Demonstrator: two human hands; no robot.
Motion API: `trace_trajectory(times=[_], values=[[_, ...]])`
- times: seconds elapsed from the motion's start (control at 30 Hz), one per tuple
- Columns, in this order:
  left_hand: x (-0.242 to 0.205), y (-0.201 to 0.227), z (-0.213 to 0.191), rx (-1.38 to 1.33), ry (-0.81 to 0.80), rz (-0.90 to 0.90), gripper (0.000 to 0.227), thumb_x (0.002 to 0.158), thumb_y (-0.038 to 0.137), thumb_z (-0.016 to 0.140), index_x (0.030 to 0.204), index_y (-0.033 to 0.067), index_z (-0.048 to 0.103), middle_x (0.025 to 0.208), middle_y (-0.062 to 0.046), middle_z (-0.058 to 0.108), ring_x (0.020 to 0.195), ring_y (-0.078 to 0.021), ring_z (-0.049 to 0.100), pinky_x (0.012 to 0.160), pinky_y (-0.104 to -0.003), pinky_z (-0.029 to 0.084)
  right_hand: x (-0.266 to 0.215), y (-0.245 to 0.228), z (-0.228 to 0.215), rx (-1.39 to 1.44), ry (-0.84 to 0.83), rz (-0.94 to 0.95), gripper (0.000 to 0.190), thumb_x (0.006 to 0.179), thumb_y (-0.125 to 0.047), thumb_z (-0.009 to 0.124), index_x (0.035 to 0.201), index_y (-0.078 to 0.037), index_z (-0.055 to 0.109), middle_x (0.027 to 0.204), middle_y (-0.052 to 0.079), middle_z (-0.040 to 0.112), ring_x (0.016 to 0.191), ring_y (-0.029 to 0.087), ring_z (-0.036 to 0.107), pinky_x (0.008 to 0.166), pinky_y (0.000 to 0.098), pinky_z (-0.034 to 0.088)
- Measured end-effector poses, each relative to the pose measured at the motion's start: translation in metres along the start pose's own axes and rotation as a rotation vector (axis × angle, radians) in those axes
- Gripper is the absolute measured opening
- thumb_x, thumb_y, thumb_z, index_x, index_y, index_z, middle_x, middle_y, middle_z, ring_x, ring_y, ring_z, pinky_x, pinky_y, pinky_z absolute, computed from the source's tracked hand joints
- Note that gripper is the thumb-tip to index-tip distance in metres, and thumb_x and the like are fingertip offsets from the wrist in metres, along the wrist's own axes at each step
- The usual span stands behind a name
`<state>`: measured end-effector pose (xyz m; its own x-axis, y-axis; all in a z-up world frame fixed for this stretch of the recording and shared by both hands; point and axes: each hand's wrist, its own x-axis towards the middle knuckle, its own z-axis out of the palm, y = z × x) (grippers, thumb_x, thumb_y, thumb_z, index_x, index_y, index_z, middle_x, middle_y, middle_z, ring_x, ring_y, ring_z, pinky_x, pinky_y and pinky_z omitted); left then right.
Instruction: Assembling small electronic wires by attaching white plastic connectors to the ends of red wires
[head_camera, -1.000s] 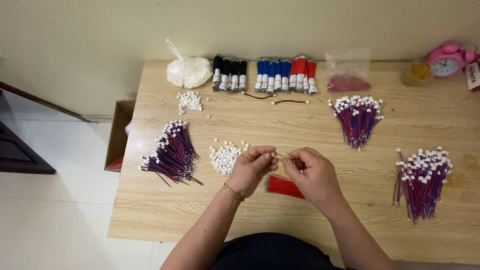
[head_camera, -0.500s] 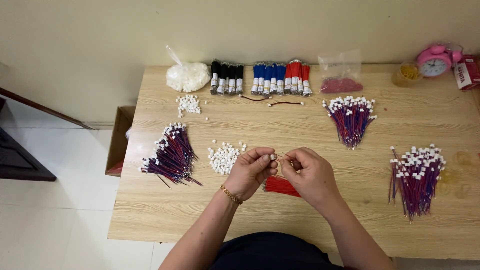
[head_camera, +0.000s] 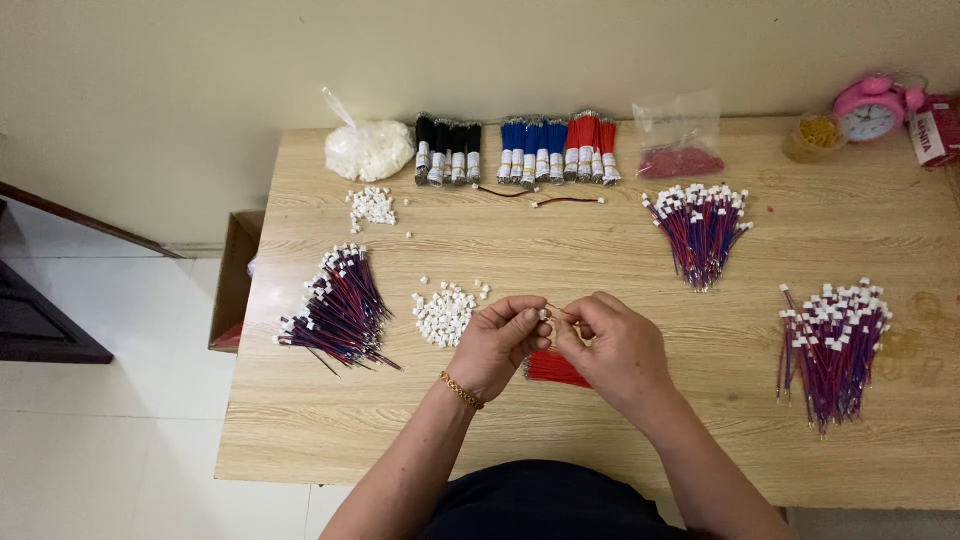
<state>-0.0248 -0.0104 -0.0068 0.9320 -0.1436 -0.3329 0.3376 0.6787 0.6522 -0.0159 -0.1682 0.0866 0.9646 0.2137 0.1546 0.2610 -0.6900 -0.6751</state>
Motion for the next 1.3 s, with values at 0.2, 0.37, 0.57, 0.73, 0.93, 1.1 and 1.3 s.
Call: trace_trajectory(times=[0.2, 0.37, 0.57, 0.73, 0.93, 1.1, 1.3], values=[[0.004, -0.001, -0.004, -0.067, 0.017, -0.028, 0.021, 0.092, 0.006, 0.062, 0.111, -0.0021, 0.064, 0.092, -0.010, 0.069, 0.082, -0.0185, 0.072, 0.072, -0.026, 0.063, 0.001, 0.001, 0.003, -0.003, -0.009, -0.006, 0.007, 0.078, -0.020, 0.071, 0.074, -0.017, 0.066, 0.061, 0.002, 0.056, 0.064, 0.020, 0.065, 0.059, 0.0311, 0.052], [0.005, -0.003, -0.009, -0.067, 0.022, -0.029, 0.021, 0.092, 0.006, 0.063, 0.111, -0.0020, 0.064, 0.093, -0.010, 0.069, 0.082, -0.0186, 0.072, 0.073, -0.027, 0.063, 0.002, -0.001, 0.003, 0.019, 0.001, 0.015, 0.007, 0.079, -0.021, 0.071, 0.075, -0.018, 0.066, 0.063, 0.001, 0.057, 0.066, 0.018, 0.065, 0.060, 0.0291, 0.052], [0.006, -0.003, -0.006, -0.067, 0.013, -0.025, 0.021, 0.092, 0.006, 0.063, 0.111, -0.0021, 0.064, 0.094, -0.011, 0.069, 0.082, -0.0191, 0.072, 0.072, -0.027, 0.063, 0.004, 0.004, 0.004, 0.056, -0.006, 0.011, 0.007, 0.078, -0.019, 0.071, 0.074, -0.016, 0.065, 0.061, 0.004, 0.054, 0.065, 0.021, 0.064, 0.060, 0.0315, 0.052], [0.005, -0.002, -0.004, -0.048, 0.009, -0.017, 0.020, 0.092, 0.005, 0.062, 0.111, -0.0036, 0.064, 0.093, -0.011, 0.068, 0.082, -0.0196, 0.072, 0.072, -0.027, 0.064, 0.003, 0.003, 0.003, 0.065, 0.019, 0.014, 0.009, 0.080, -0.020, 0.071, 0.073, -0.017, 0.065, 0.060, 0.002, 0.054, 0.064, 0.019, 0.063, 0.060, 0.0288, 0.051], [0.004, -0.003, -0.003, -0.047, 0.015, -0.019, 0.019, 0.092, 0.005, 0.062, 0.110, -0.0027, 0.064, 0.092, -0.010, 0.068, 0.082, -0.0191, 0.072, 0.072, -0.027, 0.063, 0.004, 0.008, 0.006, 0.071, -0.005, 0.027, 0.007, 0.079, -0.017, 0.071, 0.074, -0.015, 0.066, 0.062, 0.004, 0.055, 0.066, 0.021, 0.064, 0.061, 0.0312, 0.052], [0.003, -0.004, -0.002, 0.035, 0.036, -0.003, 0.018, 0.092, 0.006, 0.063, 0.109, -0.0025, 0.065, 0.092, -0.009, 0.069, 0.081, -0.0182, 0.072, 0.073, -0.028, 0.063, 0.002, 0.001, 0.003, -0.008, 0.001, 0.023, 0.008, 0.077, -0.019, 0.071, 0.072, -0.018, 0.065, 0.061, 0.002, 0.056, 0.066, 0.019, 0.065, 0.061, 0.0305, 0.052], [0.009, -0.015, -0.012, 0.064, 0.084, 0.012, 0.018, 0.092, 0.004, 0.062, 0.108, -0.0025, 0.065, 0.090, -0.009, 0.067, 0.079, -0.0178, 0.071, 0.072, -0.028, 0.063, 0.004, 0.007, 0.013, 0.009, 0.027, -0.046, 0.009, 0.079, -0.018, 0.070, 0.072, -0.016, 0.064, 0.059, 0.005, 0.052, 0.063, 0.025, 0.064, 0.057, 0.0341, 0.052]])
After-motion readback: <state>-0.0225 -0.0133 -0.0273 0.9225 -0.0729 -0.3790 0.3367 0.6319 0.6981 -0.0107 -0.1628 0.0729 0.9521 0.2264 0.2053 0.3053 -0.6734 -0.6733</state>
